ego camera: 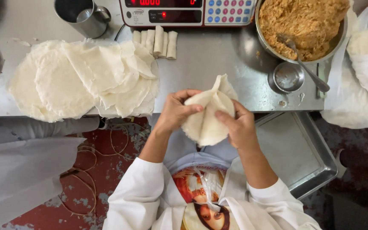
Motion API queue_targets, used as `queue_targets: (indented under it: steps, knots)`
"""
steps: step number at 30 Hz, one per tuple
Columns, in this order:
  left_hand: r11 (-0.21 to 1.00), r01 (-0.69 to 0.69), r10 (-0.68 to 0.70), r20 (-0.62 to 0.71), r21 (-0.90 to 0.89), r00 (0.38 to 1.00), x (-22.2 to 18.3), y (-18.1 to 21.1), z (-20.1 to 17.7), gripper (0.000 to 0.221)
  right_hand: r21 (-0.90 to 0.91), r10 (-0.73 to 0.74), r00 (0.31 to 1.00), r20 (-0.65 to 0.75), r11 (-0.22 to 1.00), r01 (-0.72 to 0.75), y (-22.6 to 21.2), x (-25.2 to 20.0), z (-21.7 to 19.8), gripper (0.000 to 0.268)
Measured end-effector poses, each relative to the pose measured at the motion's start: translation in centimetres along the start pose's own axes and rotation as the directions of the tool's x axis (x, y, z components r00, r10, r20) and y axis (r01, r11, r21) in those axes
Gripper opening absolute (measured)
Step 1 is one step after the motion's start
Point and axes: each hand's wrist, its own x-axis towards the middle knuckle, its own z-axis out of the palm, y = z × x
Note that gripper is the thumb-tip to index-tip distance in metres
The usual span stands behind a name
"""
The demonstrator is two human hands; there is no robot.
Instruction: Peeling thin dough wrappers from a stack and rolling them into cylinders, occasionally adding filling with a spoon.
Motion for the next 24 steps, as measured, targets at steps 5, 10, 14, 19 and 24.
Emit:
queue_targets:
  steps: [5,10,14,19,24]
  knots:
    - [0.936,0.063,-0.039,-0.076,0.347,0.996,-1.7,5.1,-0.6,0.044,0.012,0.082,0.996,-0.039,0.997,-0.081,-2.2,0.3,-0.3,0.035]
    - [0.877,0.073,0.006,-0.163,0.475,0.987,-1.2,3.7,1.1,0.038,-0.249,-0.022,0.998,-0.063,0.968,0.005,-2.0,0.1,-0.6,0.018]
    - [0.936,0.099,0.023,-0.34,0.338,0.94,-0.5,1.3,0.4,0.037,0.04,-0.025,0.921,-0.39,0.998,0.044,-3.0,0.4,-2.4,0.016]
    - [0.994,0.004,0.051,-0.498,0.108,0.865,-0.3,0.4,0.7,0.033,0.16,-0.041,0.822,-0.568,0.974,0.159,-6.1,-0.5,-1.2,0.024]
    - [0.989,-0.023,-0.056,-0.522,-0.144,0.851,-1.0,2.6,-1.2,0.036,0.225,-0.066,0.706,-0.705,0.924,0.311,-6.7,-0.1,-7.5,0.052]
